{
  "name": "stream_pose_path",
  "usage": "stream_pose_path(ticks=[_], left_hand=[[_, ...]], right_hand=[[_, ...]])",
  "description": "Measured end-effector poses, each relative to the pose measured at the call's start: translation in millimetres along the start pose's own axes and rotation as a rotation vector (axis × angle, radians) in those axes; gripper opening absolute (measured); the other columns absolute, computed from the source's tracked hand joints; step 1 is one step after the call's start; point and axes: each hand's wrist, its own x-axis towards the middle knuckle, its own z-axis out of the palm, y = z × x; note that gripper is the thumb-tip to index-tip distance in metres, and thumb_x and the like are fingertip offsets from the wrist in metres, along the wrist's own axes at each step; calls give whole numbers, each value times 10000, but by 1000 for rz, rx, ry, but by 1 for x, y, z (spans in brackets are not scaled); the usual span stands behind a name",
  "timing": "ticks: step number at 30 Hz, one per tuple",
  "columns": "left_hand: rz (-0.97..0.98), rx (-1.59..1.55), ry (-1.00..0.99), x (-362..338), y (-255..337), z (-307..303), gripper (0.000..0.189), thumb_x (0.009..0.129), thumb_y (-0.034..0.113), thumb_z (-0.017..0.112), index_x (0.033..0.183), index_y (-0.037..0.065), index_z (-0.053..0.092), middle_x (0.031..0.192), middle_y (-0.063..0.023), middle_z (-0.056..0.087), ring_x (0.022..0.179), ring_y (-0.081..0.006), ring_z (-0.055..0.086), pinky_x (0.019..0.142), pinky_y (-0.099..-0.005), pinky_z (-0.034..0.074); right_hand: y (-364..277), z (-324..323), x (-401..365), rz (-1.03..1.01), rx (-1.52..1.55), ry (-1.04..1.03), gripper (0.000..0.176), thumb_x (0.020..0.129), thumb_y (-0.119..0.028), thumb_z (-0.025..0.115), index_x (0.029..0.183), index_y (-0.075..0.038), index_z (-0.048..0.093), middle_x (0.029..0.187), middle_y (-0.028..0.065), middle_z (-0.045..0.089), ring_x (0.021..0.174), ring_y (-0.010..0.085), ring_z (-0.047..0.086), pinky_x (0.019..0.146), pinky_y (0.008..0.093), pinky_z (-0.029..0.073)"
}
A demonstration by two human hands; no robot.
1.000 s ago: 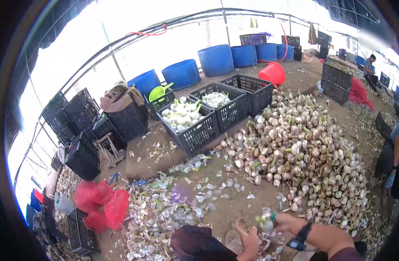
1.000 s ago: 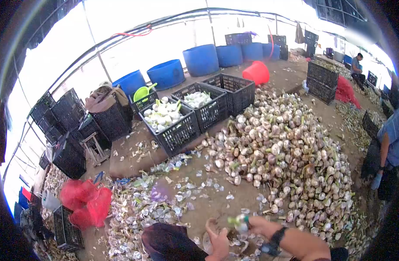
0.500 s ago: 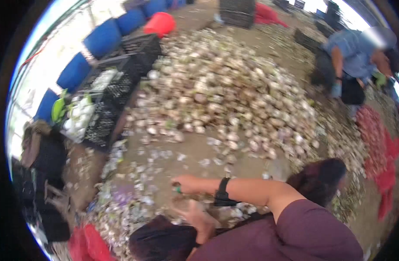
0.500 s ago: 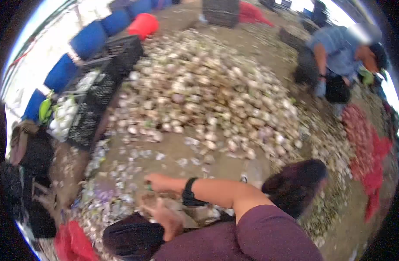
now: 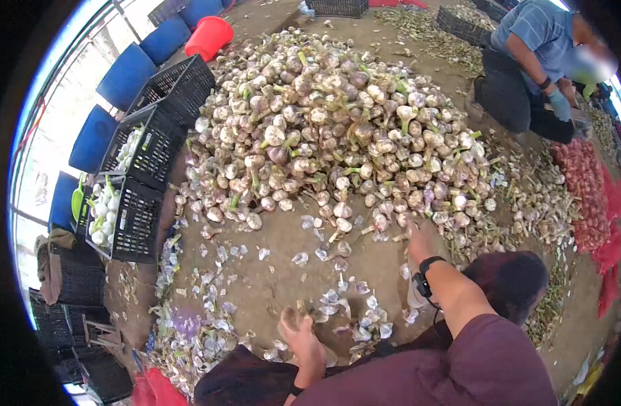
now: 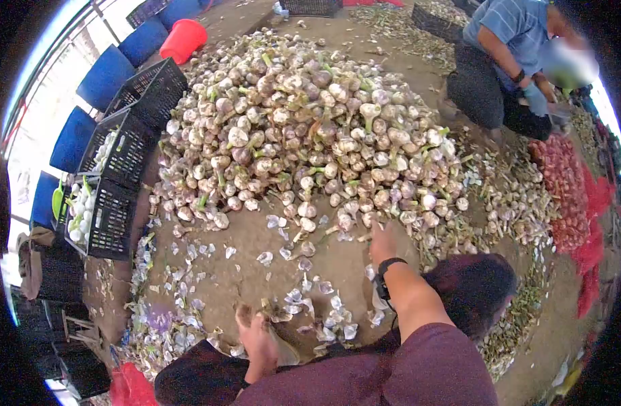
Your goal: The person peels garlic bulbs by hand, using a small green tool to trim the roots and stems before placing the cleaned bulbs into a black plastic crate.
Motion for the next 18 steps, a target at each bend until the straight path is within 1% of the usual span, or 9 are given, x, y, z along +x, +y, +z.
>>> stream_pose_path(ticks=[3, 5, 6, 8, 10, 12, 15, 16, 18], left_hand=[[-32, 74, -9, 3, 3, 11, 513, 772, -66, 488, 1261, 13, 353, 1230, -106, 407, 1067, -193, 464, 853, -285, 411], [-62, 122, -61, 5, 4, 12, 518, 779, -56, 484, 1272, 12, 342, 1234, -110, 412, 1069, -189, 463, 859, -289, 408], [-45, 97, -84, 5, 4, 13, 544, 794, -30, 491, 1305, 15, 310, 1235, -121, 415, 1073, -193, 462, 878, -295, 397], [-7, 84, -42, 9, 4, 19, 561, 804, -15, 495, 1325, 19, 288, 1236, -126, 413, 1082, -196, 459, 892, -292, 387], [56, 32, -58, 17, -15, 8, 593, 834, 11, 493, 1367, 47, 234, 1261, -136, 399, 1092, -209, 457, 923, -306, 375], [-136, -193, -173, 12, -5, 11, 588, 851, 23, 484, 1374, 62, 218, 1284, -134, 387, 1110, -210, 450, 932, -312, 381], [-238, -432, -417, 4, 25, 13, 595, 865, 23, 475, 1384, 84, 191, 1296, -133, 380, 1138, -212, 439, 944, -326, 389], [-239, -494, -523, 1, 31, 9, 600, 867, 21, 473, 1387, 91, 181, 1296, -133, 379, 1147, -212, 435, 948, -331, 391], [-138, -352, -502, -1, 34, -5, 604, 864, 17, 475, 1385, 79, 176, 1279, -121, 400, 1138, -220, 442, 931, -326, 397]], right_hand=[[14, 18, 28, -90, -28, -279, 593, 750, -19, 543, 1304, -169, 393, 1073, 279, 530, 1042, 366, 512, 887, 471, 397], [19, 45, 35, -40, 25, -339, 583, 737, -61, 581, 1286, -156, 409, 994, 258, 576, 990, 373, 541, 873, 456, 411], [7, 31, 35, -52, 78, -461, 520, 719, -102, 623, 1215, -101, 468, 954, 232, 599, 946, 378, 559, 832, 439, 441], [-20, 25, 20, -191, 368, -492, 505, 708, -128, 667, 1173, -57, 484, 988, 201, 600, 958, 321, 570, 789, 411, 465], [-75, -7, -7, -267, 876, -809, 517, 758, -126, 646, 1223, -56, 431, 1015, 143, 599, 937, 223, 574, 733, 347, 482], [-129, -42, -54, 67, 1572, -1173, 547, 806, -114, 603, 1293, -73, 358, 1018, 91, 589, 890, 149, 565, 688, 273, 472], [-175, -107, -105, 99, 1745, -1408, 563, 849, -114, 557, 1342, -85, 288, 1048, 71, 576, 836, 137, 568, 656, 234, 455], [-180, -116, -114, -28, 1663, -1357, 558, 850, -127, 563, 1340, -83, 299, 1033, 73, 580, 822, 134, 565, 654, 232, 450], [-182, -128, -123, -276, 1494, -1219, 549, 853, -154, 573, 1335, -79, 323, 1002, 76, 586, 793, 128, 558, 650, 228, 442]])
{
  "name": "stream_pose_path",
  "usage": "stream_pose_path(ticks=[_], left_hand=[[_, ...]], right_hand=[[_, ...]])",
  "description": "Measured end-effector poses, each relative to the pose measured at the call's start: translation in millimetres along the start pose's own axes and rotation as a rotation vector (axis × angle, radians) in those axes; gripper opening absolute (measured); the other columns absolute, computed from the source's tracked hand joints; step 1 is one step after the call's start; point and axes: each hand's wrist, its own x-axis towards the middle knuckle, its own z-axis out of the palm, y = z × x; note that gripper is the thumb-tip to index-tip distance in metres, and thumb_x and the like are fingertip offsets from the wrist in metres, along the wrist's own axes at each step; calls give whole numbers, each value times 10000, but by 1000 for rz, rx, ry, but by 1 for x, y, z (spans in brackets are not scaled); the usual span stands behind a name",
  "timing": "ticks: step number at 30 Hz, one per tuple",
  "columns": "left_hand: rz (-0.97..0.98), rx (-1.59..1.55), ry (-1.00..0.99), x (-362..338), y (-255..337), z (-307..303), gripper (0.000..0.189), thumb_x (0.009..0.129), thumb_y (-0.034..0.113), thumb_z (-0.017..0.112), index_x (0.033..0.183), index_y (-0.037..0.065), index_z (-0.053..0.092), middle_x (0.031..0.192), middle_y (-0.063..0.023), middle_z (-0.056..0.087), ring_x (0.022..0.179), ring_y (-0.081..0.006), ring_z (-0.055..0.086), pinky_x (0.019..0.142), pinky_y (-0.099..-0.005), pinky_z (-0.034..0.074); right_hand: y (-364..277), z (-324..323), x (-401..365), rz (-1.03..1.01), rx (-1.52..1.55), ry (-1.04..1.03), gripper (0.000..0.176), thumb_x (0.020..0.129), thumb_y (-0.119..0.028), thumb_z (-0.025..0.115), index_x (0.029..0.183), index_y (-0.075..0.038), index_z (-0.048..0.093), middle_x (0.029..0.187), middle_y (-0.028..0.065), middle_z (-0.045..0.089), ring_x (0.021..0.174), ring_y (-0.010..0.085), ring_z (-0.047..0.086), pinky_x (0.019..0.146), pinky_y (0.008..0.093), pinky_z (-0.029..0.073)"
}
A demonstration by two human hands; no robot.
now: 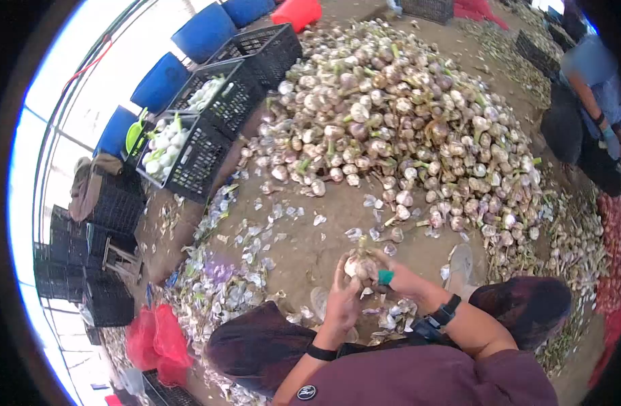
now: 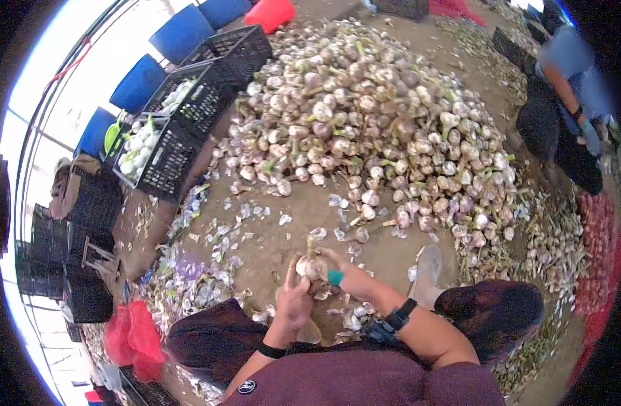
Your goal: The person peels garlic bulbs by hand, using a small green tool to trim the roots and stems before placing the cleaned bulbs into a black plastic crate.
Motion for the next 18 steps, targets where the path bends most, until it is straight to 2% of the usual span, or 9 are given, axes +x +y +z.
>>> stream_pose_path(ticks=[3, 4, 7, 8, 9, 11, 14, 18], left_hand=[[158, 194, -1, -10, 2, -13, 661, 793, -38, 537, 1359, 58, 208, 1281, -112, 372, 1156, -206, 431, 949, -312, 390], [238, 275, 2, -12, 3, -15, 672, 774, -50, 551, 1350, 53, 220, 1283, -112, 363, 1164, -203, 423, 960, -312, 382], [490, 646, -1, -18, 6, -20, 694, 730, -78, 586, 1325, 32, 247, 1276, -115, 359, 1174, -200, 410, 980, -315, 367], [574, 795, 1, -19, 7, -24, 700, 717, -86, 595, 1318, 24, 254, 1272, -117, 361, 1175, -200, 407, 985, -317, 364], [657, 946, 7, -21, 8, -27, 705, 704, -94, 605, 1310, 16, 261, 1268, -118, 363, 1176, -200, 405, 989, -319, 361], [600, 801, 21, -26, 8, -33, 696, 707, -95, 604, 1308, 12, 269, 1257, -114, 378, 1168, -198, 415, 986, -322, 362], [528, 562, 24, -33, 9, -35, 682, 715, -91, 601, 1307, 11, 277, 1245, -106, 394, 1154, -194, 428, 979, -320, 366], [383, 348, -17, -46, 25, -22, 637, 752, -64, 578, 1307, 11, 275, 1226, -105, 416, 1154, -194, 432, 968, -320, 379]], right_hand=[[4, 6, 8, -331, -657, 103, 482, 845, -228, 605, 1261, -64, 427, 932, 93, 590, 724, 100, 530, 593, 234, 423], [5, 14, 3, -351, -460, 226, 393, 826, -300, 631, 1102, -31, 554, 835, 85, 598, 697, 91, 520, 573, 262, 419], [-36, 45, -8, 190, -408, 183, 326, 821, -314, 640, 954, -18, 609, 785, 54, 606, 689, 92, 518, 591, 279, 429], [-36, 56, -8, 168, -309, 286, 260, 820, -272, 650, 858, -15, 628, 757, 38, 613, 684, 95, 516, 635, 271, 438], [-39, 64, -8, 88, -306, 271, 255, 813, -261, 658, 853, -12, 626, 760, 40, 612, 682, 93, 513, 633, 267, 436], [-45, 78, -10, -66, -298, 228, 246, 799, -241, 675, 841, -4, 621, 768, 44, 612, 679, 88, 507, 629, 261, 432], [-39, 78, -6, -138, -355, 192, 247, 790, -214, 679, 871, 8, 607, 776, 42, 614, 689, 101, 521, 645, 275, 440], [-37, 74, -9, -271, -579, 238, 280, 799, -217, 647, 930, 21, 578, 777, 92, 620, 701, 154, 547, 654, 318, 446]])
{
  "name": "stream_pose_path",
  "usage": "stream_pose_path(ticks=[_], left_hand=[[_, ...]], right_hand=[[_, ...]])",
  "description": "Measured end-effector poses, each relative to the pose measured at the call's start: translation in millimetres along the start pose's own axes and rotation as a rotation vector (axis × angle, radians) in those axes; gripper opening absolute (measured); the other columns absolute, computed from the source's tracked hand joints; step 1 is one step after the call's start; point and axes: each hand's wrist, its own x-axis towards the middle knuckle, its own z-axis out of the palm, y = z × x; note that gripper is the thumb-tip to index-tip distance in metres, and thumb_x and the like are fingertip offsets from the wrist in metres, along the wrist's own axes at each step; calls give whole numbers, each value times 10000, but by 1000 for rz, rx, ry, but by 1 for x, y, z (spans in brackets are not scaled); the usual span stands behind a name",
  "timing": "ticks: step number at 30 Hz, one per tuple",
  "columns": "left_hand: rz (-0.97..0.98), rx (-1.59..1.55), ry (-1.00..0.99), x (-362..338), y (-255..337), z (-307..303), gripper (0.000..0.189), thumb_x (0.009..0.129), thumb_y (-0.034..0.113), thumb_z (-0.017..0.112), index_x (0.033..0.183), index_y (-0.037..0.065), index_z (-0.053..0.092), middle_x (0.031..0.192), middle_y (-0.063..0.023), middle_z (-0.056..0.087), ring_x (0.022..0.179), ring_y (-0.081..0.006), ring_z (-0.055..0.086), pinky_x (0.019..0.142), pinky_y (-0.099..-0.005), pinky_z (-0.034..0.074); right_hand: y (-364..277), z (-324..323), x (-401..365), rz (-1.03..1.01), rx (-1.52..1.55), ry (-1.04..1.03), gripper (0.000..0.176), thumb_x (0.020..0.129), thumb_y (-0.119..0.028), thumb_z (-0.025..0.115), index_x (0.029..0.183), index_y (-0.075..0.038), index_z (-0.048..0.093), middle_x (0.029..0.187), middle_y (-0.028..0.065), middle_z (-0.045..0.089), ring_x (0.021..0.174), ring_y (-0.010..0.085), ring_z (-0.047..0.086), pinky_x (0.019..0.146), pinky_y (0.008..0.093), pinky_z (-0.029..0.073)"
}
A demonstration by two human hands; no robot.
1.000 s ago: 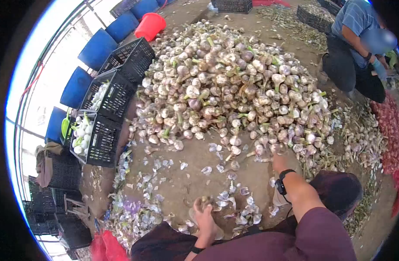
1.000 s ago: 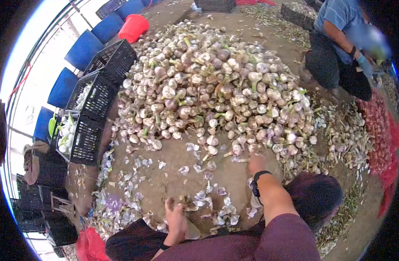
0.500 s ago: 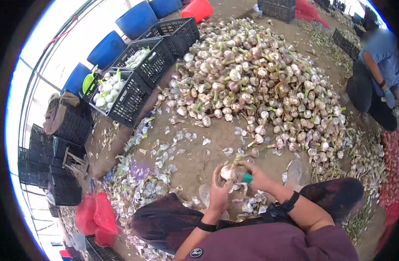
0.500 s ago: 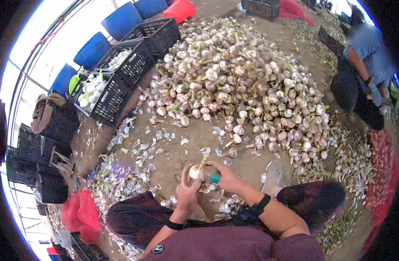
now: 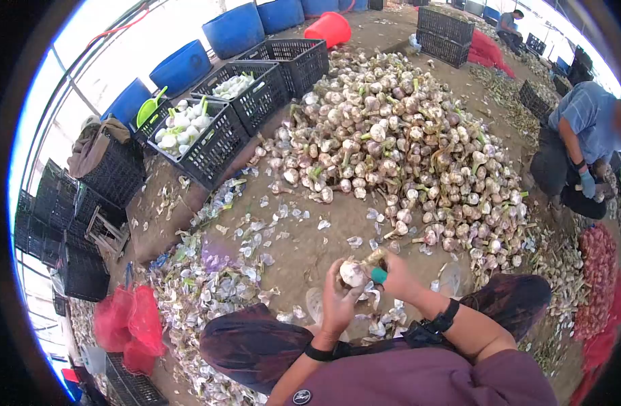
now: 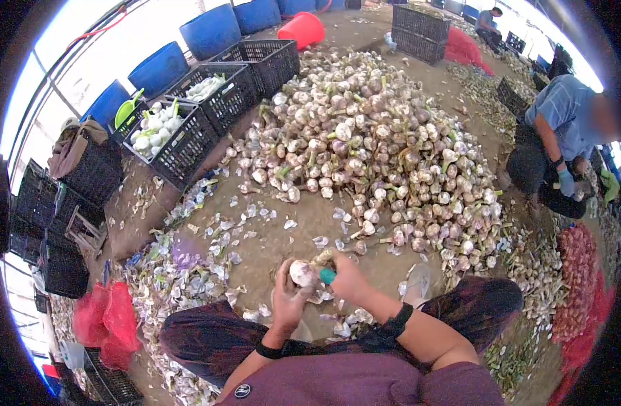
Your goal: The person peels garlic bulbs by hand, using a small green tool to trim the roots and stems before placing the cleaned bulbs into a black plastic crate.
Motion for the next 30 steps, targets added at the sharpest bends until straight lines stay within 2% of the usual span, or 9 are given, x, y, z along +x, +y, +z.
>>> stream_pose_path(ticks=[6, 9, 13, 16, 19, 23, 24, 28, 30], left_hand=[[-154, -346, -47, -3, 1, 7, 415, 893, 66, 459, 1280, 33, 314, 1222, -110, 443, 1127, -223, 461, 928, -375, 421], [-383, -647, -98, 2, 0, 6, 358, 952, 202, 371, 1277, 66, 309, 1237, -106, 441, 1109, -241, 477, 902, -388, 438], [-488, -752, -122, 7, -19, 8, 346, 953, 274, 379, 1247, 94, 350, 1155, -90, 508, 1031, -195, 522, 865, -345, 450], [-289, -353, 1, 1, -24, 15, 345, 927, 268, 446, 1218, 88, 399, 1092, -70, 540, 978, -173, 542, 833, -328, 455], [-211, -394, -56, -1, -29, 6, 379, 914, 316, 479, 1204, 82, 414, 1112, -56, 535, 986, -185, 539, 855, -348, 448], [-374, -833, -251, 1, -16, -2, 386, 908, 342, 480, 1200, 97, 418, 1110, -67, 542, 970, -191, 550, 815, -328, 473], [-372, -831, -231, 0, -17, -2, 399, 908, 331, 474, 1230, 105, 405, 1130, -78, 538, 981, -215, 549, 807, -323, 482], [-332, -647, -131, -4, -3, 7, 423, 896, 303, 476, 1251, 86, 398, 1127, -93, 544, 967, -235, 549, 819, -335, 474], [-286, -641, -89, -3, -11, 8, 430, 886, 295, 480, 1246, 69, 410, 1123, -101, 547, 952, -241, 551, 829, -351, 466]], right_hand=[[-20, -23, -5, -92, -297, -75, 294, 788, -199, 624, 994, 4, 571, 859, 209, 608, 749, 303, 587, 681, 353, 452], [-13, -28, -7, -295, -291, -1, 190, 814, -116, 605, 970, -13, 568, 784, 71, 611, 687, 116, 528, 631, 281, 450], [-13, -23, -12, -180, -246, 43, 200, 806, -97, 604, 987, -21, 573, 930, 87, 610, 844, 121, 544, 730, 288, 449], [-28, -11, -21, -444, -562, 91, 195, 788, -89, 614, 971, -35, 576, 969, 87, 604, 877, 160, 560, 770, 291, 446], [-17, -9, -19, -450, -336, 48, 189, 783, -91, 609, 958, -35, 570, 957, 91, 606, 887, 204, 576, 788, 305, 455], [6, -26, -10, 114, 691, 1, 168, 794, -4, 557, 952, -55, 585, 887, 59, 613, 803, 181, 594, 680, 303, 502], [8, -33, -11, 281, 899, 136, 125, 815, -5, 530, 914, -65, 579, 845, 53, 607, 749, 174, 594, 641, 326, 531], [-11, -38, 0, 162, 722, 257, 120, 830, 20, 468, 834, -67, 551, 798, 26, 563, 738, 136, 574, 614, 299, 529], [13, -42, 14, 115, 639, 442, 169, 817, 6, 490, 946, -80, 557, 833, 38, 587, 732, 153, 590, 617, 298, 517]])
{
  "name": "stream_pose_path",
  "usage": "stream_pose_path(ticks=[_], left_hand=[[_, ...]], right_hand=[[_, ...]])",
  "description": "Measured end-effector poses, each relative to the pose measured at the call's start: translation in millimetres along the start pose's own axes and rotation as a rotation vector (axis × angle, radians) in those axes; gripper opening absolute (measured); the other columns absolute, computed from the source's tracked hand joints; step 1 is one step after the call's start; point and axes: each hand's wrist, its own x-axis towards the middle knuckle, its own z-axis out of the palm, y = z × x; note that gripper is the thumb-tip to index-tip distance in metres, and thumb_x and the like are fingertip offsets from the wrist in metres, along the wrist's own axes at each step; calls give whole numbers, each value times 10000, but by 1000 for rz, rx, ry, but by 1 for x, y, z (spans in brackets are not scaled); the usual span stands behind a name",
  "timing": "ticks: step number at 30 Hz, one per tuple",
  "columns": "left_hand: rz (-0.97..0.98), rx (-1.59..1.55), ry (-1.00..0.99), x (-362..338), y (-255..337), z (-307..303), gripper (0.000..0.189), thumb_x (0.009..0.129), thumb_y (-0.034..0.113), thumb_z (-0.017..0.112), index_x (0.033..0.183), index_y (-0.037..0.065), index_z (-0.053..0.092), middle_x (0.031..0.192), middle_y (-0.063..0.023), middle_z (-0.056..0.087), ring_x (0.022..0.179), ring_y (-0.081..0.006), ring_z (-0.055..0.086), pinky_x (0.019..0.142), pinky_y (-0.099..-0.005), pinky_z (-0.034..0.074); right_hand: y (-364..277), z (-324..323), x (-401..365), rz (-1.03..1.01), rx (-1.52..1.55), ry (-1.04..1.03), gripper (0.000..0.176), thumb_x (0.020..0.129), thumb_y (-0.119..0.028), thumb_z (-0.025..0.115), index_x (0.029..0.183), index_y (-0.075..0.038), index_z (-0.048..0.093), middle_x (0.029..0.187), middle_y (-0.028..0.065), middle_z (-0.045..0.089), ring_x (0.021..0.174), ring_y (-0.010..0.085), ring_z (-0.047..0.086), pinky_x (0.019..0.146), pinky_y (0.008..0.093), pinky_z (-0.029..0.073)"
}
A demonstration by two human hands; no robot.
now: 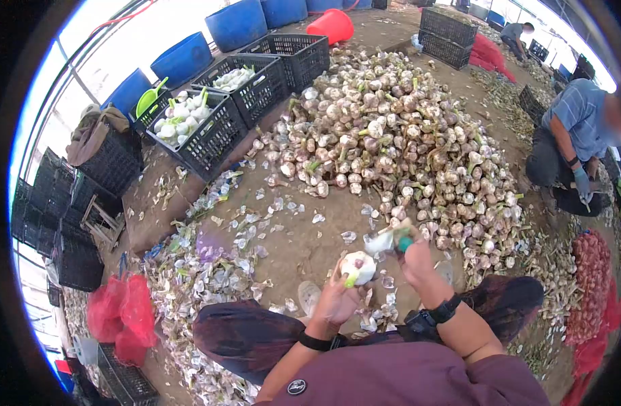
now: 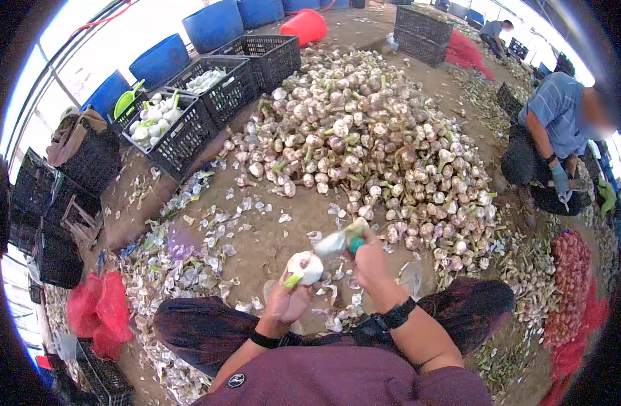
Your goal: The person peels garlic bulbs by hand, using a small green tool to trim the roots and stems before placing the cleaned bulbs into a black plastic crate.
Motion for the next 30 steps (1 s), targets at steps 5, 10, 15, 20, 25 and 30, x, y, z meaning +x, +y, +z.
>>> stream_pose_path(ticks=[5, 10, 15, 20, 25, 30], left_hand=[[-73, -347, -229, 2, 6, -15, 394, 902, 280, 443, 1216, 42, 433, 1168, -101, 519, 1039, -253, 510, 908, -378, 408], [6, -198, 58, 0, 6, 6, 315, 928, 219, 396, 1192, 51, 428, 1152, -89, 516, 1056, -224, 495, 949, -371, 377], [95, -133, 23, 4, 3, -2, 284, 903, 115, 418, 1180, 55, 401, 1105, -92, 513, 1040, -206, 499, 939, -356, 387], [105, -62, 69, -2, 5, -3, 293, 893, 91, 417, 1182, 47, 398, 1108, -95, 513, 1033, -206, 504, 928, -353, 395], [30, -108, 112, -3, 9, -4, 309, 862, 70, 430, 1168, 34, 419, 1087, -94, 531, 1028, -213, 511, 916, -353, 403], [-110, -3, 100, 1, 16, -4, 335, 847, 73, 430, 1177, 20, 425, 1089, -107, 539, 994, -221, 536, 863, -344, 436]], right_hand=[[-23, -10, -10, -191, -1345, -199, 221, 790, -46, 520, 1011, -55, 531, 956, 126, 593, 846, 261, 586, 731, 346, 480], [-33, 19, -50, -583, -1111, -539, 332, 762, -148, 659, 1065, -51, 562, 1010, 142, 598, 933, 281, 566, 772, 328, 465], [-26, 38, -54, -726, -1104, -522, 196, 742, -118, 642, 925, -56, 610, 888, 96, 605, 778, 262, 560, 681, 344, 456], [-24, 40, -56, -965, -1296, -552, 166, 683, -81, 541, 843, -47, 567, 799, 84, 577, 761, 252, 547, 676, 360, 433], [-23, 40, -45, -1095, -1378, -604, 144, 685, -98, 526, 819, -53, 548, 765, 75, 560, 742, 234, 542, 662, 346, 414], [-27, 38, -38, -1106, -1370, -550, 146, 672, -92, 537, 815, -64, 543, 765, 68, 554, 749, 236, 539, 707, 339, 394]])
